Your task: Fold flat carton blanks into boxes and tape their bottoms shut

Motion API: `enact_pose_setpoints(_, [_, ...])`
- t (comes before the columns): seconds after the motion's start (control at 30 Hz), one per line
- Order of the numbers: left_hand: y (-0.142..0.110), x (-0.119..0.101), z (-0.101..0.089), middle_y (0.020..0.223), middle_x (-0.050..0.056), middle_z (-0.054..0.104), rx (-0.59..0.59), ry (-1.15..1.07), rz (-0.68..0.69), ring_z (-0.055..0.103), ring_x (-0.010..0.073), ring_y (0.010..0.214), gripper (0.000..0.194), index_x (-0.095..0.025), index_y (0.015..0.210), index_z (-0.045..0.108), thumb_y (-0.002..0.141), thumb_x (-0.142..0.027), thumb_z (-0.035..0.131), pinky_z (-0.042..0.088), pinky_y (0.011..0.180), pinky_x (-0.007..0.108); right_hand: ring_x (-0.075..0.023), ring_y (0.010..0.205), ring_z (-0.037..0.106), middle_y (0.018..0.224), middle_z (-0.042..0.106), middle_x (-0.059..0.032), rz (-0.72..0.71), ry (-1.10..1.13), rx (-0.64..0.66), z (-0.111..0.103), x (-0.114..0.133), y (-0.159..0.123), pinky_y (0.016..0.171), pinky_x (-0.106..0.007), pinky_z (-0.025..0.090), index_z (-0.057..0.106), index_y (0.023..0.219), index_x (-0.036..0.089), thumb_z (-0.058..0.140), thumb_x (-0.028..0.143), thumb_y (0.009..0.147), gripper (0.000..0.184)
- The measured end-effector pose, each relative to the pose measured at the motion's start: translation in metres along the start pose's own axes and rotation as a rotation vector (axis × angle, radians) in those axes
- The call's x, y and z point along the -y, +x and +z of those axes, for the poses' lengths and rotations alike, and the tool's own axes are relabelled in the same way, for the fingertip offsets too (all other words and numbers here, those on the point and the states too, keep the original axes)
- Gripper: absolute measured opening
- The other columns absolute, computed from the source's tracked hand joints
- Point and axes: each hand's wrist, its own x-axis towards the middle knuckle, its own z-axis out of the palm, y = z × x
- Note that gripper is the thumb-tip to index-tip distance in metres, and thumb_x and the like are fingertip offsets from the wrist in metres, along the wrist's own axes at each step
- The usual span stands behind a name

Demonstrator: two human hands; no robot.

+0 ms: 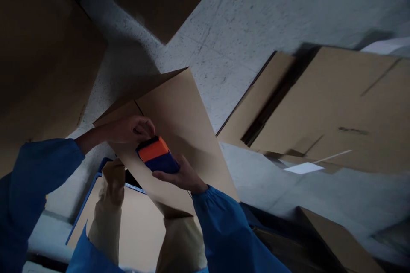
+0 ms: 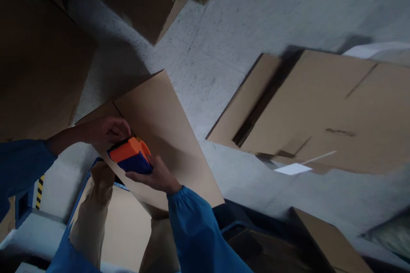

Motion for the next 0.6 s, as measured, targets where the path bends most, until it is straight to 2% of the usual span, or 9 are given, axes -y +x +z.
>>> enact_pose_setpoints(0.1, [0.001,0.004,-0.002,0.080,0.006,0.073,0.085,-0.080,-0.087,0.068,0.0214,0.076,0.020,-0.018,0.087,0.063,0.073,-0.025,0.075,0.050,0.067,0.032,-0.0085,0.047,0.036,0.051,0.044,0.0029,-0.010,-0.047,-0.009,0.000,0.001,-0.001,0.043,-0.024,0.027,0.045,0.056,0.022,0.077,0.054,0.069,0.047])
enact_pose_setpoints(0.17, [0.002,0.005,-0.001,0.077,0.004,0.073,0.091,-0.111,-0.115,0.068,0.0223,0.075,0.024,-0.021,0.085,0.063,0.067,-0.026,0.079,0.050,0.067,0.033,-0.0093,0.048,0.038,0.052,0.046,0.0020,-0.006,-0.074,-0.016,0.001,0.001,-0.002,0.043,-0.024,0.029,0.046,0.055,0.021,0.079,0.055,0.068,0.049])
enact_pose_setpoints(0.3, [0.004,-0.005,0.004,0.069,-0.001,0.069,-0.100,-0.064,-0.042,0.066,0.0201,0.073,0.021,-0.026,0.078,0.061,0.064,-0.026,0.077,0.048,0.062,0.030,-0.0106,0.048,0.044,0.052,0.051,0.0006,0.071,-0.038,-0.032,0.003,0.003,-0.006,0.043,-0.024,0.033,0.056,0.058,0.019,0.077,0.063,0.071,0.051])
enact_pose_setpoints(0.4, [0.003,-0.020,0.007,0.068,-0.001,0.069,-0.154,0.021,0.020,0.067,0.0206,0.075,0.017,-0.027,0.073,0.059,0.063,-0.026,0.072,0.049,0.064,0.031,-0.0143,0.053,0.055,0.056,0.059,-0.0022,0.109,0.007,-0.054,0.006,0.006,-0.011,0.047,-0.025,0.042,0.065,0.066,0.017,0.075,0.068,0.073,0.053])
enact_pose_setpoints(0.47, [0.000,-0.030,0.004,0.068,-0.002,0.069,-0.169,0.073,0.048,0.067,0.0208,0.074,0.018,-0.027,0.070,0.056,0.062,-0.028,0.072,0.050,0.063,0.032,-0.0158,0.057,0.059,0.059,0.063,-0.0033,0.124,0.021,-0.067,0.007,0.008,-0.015,0.050,-0.025,0.046,0.069,0.070,0.016,0.075,0.068,0.075,0.052])
enact_pose_setpoints(0.6, [-0.012,-0.046,-0.012,0.070,-0.005,0.072,-0.281,0.146,0.089,0.068,0.0199,0.072,0.027,-0.028,0.074,0.056,0.064,-0.035,0.080,0.050,0.061,0.031,-0.0158,0.056,0.061,0.060,0.065,-0.0041,0.157,-0.003,-0.080,0.009,0.013,-0.025,0.050,-0.026,0.047,0.070,0.070,0.016,0.076,0.065,0.076,0.049])
